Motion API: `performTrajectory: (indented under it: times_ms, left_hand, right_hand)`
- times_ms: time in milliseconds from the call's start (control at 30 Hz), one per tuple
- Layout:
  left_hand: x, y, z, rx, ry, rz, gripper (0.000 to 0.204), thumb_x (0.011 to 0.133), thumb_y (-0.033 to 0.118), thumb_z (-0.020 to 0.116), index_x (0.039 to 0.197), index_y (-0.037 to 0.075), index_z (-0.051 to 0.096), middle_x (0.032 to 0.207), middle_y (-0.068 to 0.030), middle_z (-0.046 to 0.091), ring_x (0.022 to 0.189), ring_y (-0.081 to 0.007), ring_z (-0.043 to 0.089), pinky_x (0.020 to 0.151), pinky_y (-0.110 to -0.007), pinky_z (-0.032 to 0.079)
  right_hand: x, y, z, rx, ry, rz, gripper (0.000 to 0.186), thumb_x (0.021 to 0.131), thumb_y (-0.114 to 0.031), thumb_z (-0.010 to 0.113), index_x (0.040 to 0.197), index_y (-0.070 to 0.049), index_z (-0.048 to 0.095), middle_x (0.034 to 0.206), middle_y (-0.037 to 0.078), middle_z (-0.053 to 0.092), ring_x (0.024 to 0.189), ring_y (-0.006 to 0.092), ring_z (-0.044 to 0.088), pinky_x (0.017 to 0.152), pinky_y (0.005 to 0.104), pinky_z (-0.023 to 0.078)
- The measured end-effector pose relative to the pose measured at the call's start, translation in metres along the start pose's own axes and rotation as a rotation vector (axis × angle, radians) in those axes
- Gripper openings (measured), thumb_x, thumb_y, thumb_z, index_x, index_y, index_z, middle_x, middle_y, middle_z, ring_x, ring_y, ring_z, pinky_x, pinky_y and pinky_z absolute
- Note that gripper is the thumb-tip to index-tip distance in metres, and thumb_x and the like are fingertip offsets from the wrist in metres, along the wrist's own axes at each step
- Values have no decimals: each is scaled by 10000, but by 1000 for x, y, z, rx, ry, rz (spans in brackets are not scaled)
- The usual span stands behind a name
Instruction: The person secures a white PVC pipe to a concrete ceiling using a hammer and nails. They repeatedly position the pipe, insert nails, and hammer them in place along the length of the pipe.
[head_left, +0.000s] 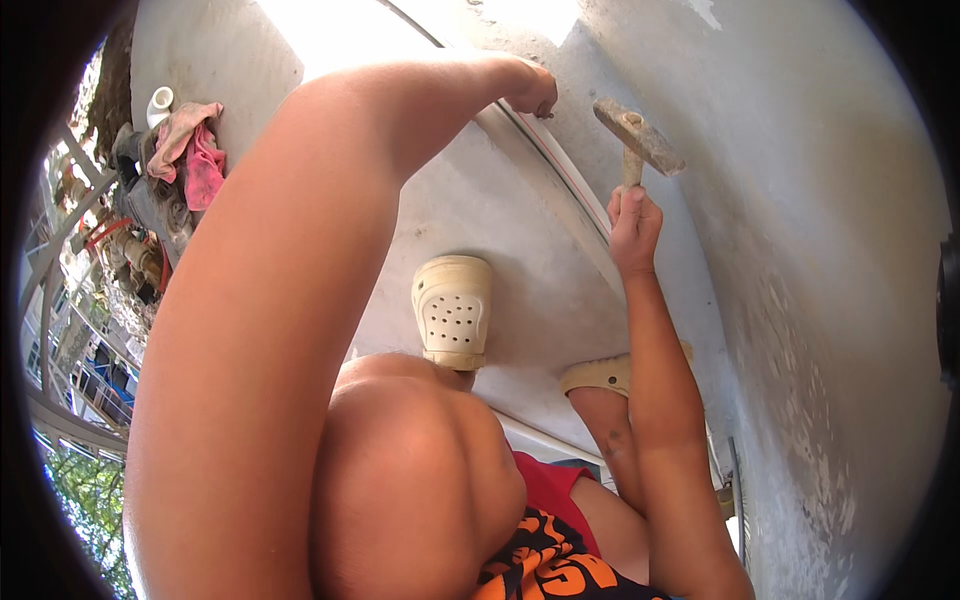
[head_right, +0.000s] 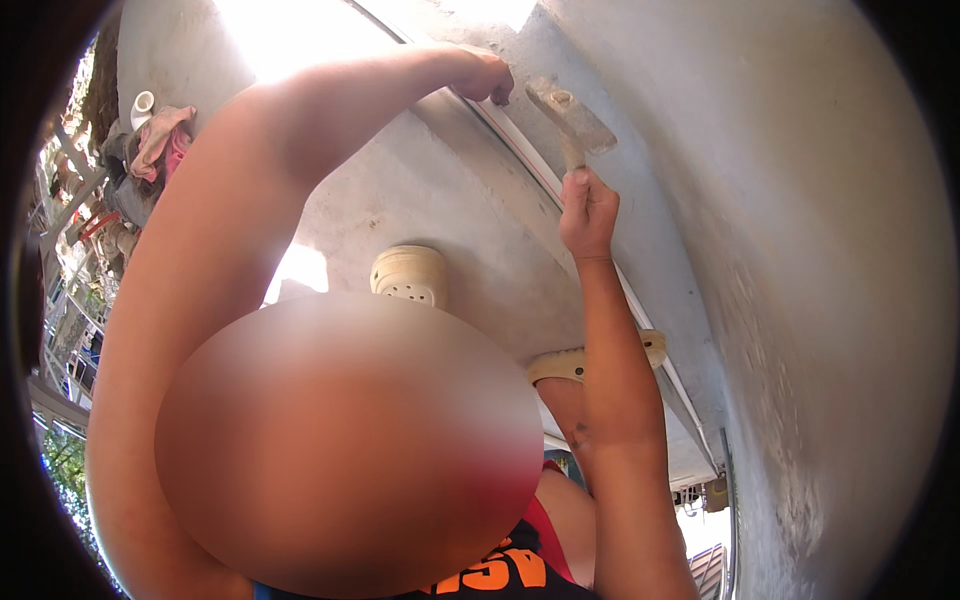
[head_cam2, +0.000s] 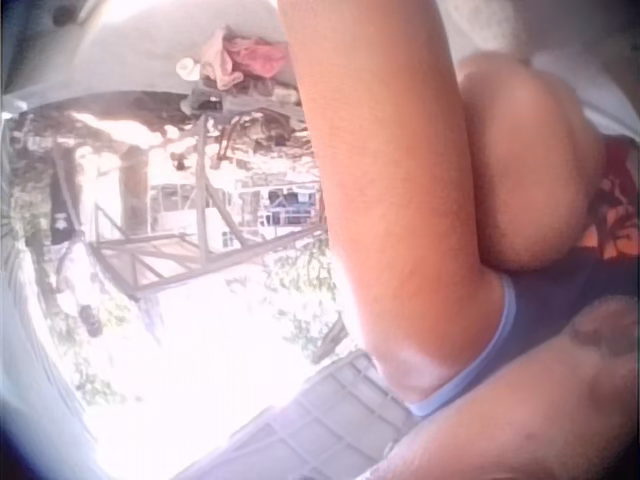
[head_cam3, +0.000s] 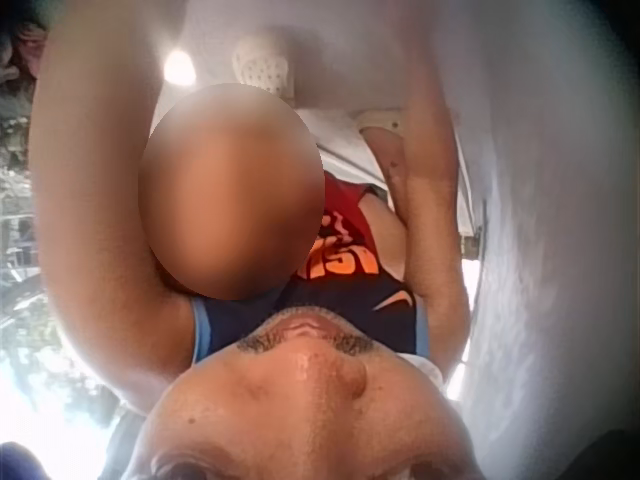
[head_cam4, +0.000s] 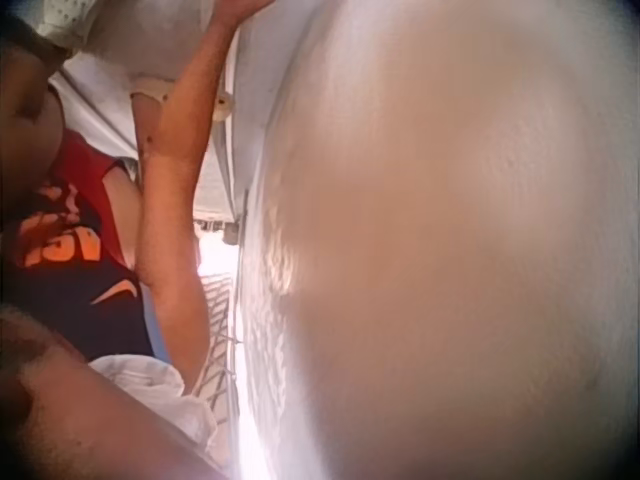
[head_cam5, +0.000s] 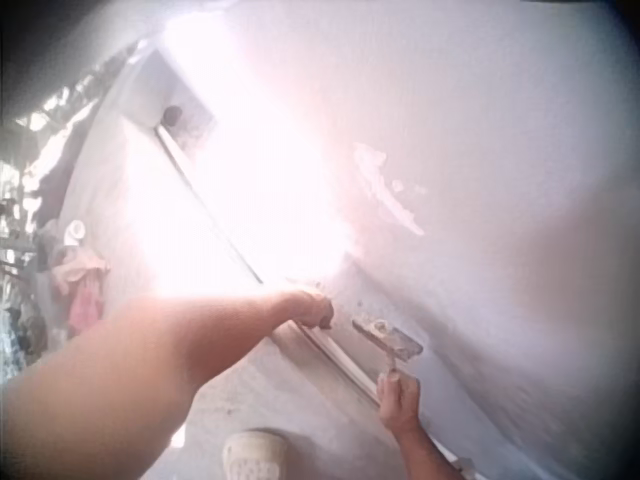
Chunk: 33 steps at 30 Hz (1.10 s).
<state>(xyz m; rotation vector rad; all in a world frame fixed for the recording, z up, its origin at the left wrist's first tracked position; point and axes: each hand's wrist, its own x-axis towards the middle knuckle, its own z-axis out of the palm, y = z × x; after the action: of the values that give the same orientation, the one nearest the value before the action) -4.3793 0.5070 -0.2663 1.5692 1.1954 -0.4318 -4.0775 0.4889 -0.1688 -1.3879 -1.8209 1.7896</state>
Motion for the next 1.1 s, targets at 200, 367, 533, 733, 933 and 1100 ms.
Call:
performTrajectory:
  times_ms: [200,367,533,733,933,1100]
  left_hand:
    - [-12,11,-11,-25,-60,-43,528,844,-66,535,1243,210,742,1260,-1,732,1181,-239,677,1000,-390,547]
    - [-1,8,-5,-143,-69,-116,417,886,21,614,1220,227,755,1224,-15,744,1144,-246,691,965,-399,548]
    - [-5,8,-6,-31,-65,-95,416,895,26,610,1228,231,750,1232,-5,742,1156,-237,685,968,-390,543]
    - [0,6,-6,-32,-49,-23,431,887,-4,592,1202,236,761,1236,-18,739,1153,-241,686,962,-394,543]
    - [-2,3,3,-19,25,-52,348,885,89,693,1175,260,780,1093,1,773,979,-211,726,863,-381,580]
    - [3,1,1,13,12,-50,339,896,98,690,1180,258,781,1111,1,772,997,-215,725,866,-384,571]
  right_hand:
    - [16,15,2,-138,59,14,605,1070,-496,494,720,-5,541,595,55,445,606,127,413,569,323,386]
    - [19,26,16,-559,-24,202,653,1046,-569,507,748,6,587,613,111,504,612,172,448,609,346,427]
    - [24,14,18,-618,-13,219,773,1000,-708,443,806,9,655,685,183,617,675,313,598,676,419,494]
    - [17,27,13,-479,19,209,863,952,-802,393,844,-5,706,770,250,670,809,442,678,754,498,520]
    - [27,8,17,-603,41,223,801,959,-759,463,867,-7,723,730,254,666,766,421,702,733,477,535]
    - [24,25,15,-431,112,179,773,960,-750,476,955,-31,762,728,239,679,759,415,701,732,465,535]
